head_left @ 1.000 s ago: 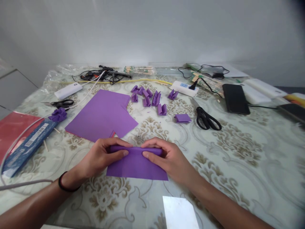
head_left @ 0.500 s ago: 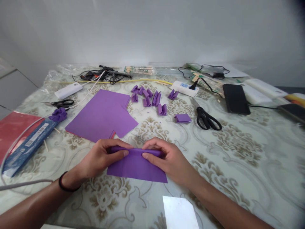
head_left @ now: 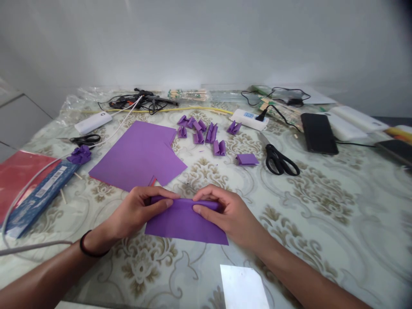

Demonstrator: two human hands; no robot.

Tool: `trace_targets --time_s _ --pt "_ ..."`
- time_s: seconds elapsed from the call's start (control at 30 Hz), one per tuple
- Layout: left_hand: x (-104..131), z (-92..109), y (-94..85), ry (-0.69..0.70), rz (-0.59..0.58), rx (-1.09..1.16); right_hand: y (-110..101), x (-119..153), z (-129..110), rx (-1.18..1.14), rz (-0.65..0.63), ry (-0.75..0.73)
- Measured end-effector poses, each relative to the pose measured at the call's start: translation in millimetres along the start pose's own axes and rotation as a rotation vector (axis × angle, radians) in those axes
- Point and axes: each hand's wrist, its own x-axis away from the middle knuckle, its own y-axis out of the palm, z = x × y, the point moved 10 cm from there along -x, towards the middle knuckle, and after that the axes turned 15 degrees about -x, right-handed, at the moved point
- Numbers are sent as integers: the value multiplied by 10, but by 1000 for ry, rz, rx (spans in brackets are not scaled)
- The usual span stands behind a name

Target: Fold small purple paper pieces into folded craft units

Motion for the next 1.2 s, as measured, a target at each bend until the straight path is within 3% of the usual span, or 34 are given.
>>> trace_targets --time_s 0.53,1.2 --pt "-30 -23 -2 7 -4 -83 3 -9 20 -17 -17 4" --pt "-11 -55 28 -40 -54 90 5 2 -35 -20 -27 -2"
